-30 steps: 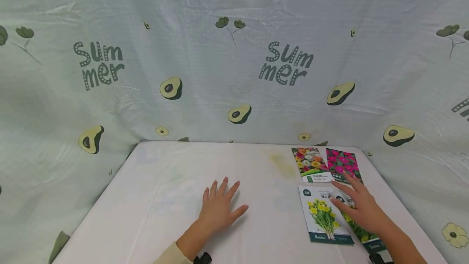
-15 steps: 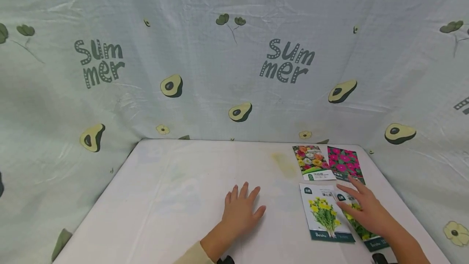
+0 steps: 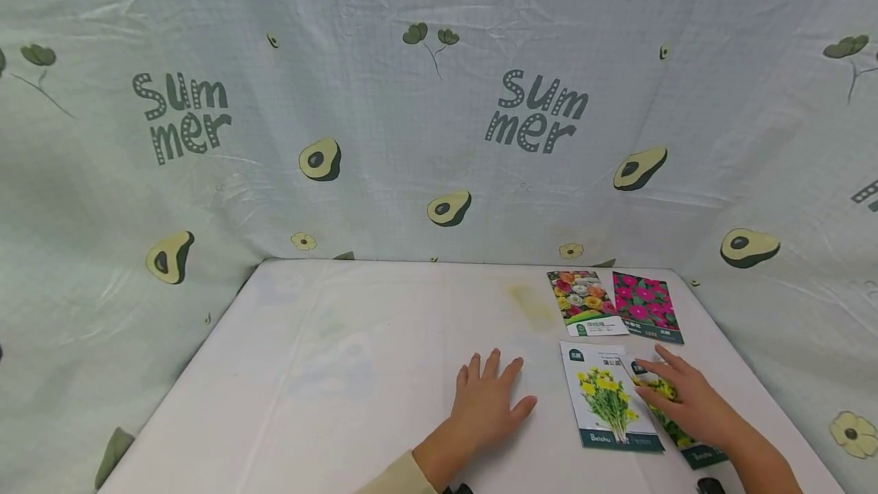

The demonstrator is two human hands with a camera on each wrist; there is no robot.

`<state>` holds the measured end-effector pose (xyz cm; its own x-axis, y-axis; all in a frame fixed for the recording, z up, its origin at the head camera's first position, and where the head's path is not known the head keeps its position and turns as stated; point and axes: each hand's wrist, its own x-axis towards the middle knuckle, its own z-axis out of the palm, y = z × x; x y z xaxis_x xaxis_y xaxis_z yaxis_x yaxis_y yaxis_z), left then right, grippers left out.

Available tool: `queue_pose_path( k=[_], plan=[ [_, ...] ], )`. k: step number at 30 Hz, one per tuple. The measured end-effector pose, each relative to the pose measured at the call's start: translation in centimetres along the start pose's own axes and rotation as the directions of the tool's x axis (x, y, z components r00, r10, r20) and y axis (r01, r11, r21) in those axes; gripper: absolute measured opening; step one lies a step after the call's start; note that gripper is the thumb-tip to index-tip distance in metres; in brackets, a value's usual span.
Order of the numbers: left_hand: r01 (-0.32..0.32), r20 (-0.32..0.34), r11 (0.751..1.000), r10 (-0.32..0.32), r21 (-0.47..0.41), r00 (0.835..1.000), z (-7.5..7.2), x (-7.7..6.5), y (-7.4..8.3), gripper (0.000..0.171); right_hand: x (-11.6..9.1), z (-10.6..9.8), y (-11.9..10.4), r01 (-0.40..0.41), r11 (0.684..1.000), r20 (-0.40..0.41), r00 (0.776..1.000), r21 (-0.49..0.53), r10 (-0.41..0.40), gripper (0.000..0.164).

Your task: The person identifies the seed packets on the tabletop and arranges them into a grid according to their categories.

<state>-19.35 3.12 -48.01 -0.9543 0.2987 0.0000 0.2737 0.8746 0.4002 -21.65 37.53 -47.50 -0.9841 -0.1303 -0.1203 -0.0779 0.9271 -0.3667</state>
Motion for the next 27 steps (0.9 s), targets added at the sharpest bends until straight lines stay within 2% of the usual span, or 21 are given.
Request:
queue_pose_path(
  k=[10,17,27],
  plan=[
    [0.023,0.097,1.0,-0.024,0.019,0.995,0.9,1.1,3.2,0.068,0.0,0.0,0.8,0.014,1.0,0.021,1.0,0.022,-0.014,0.073],
    [0.051,0.153,0.999,-0.052,0.01,0.987,2.1,1.7,5.0,0.071,-0.2,0.1,1.6,0.052,0.998,-0.001,0.999,0.019,-0.052,0.07],
    [0.037,0.217,0.995,-0.057,0.096,0.975,2.9,2.3,7.5,0.072,-0.1,0.0,2.3,0.07,0.998,0.01,0.997,0.0,-0.07,0.072]
  ],
)
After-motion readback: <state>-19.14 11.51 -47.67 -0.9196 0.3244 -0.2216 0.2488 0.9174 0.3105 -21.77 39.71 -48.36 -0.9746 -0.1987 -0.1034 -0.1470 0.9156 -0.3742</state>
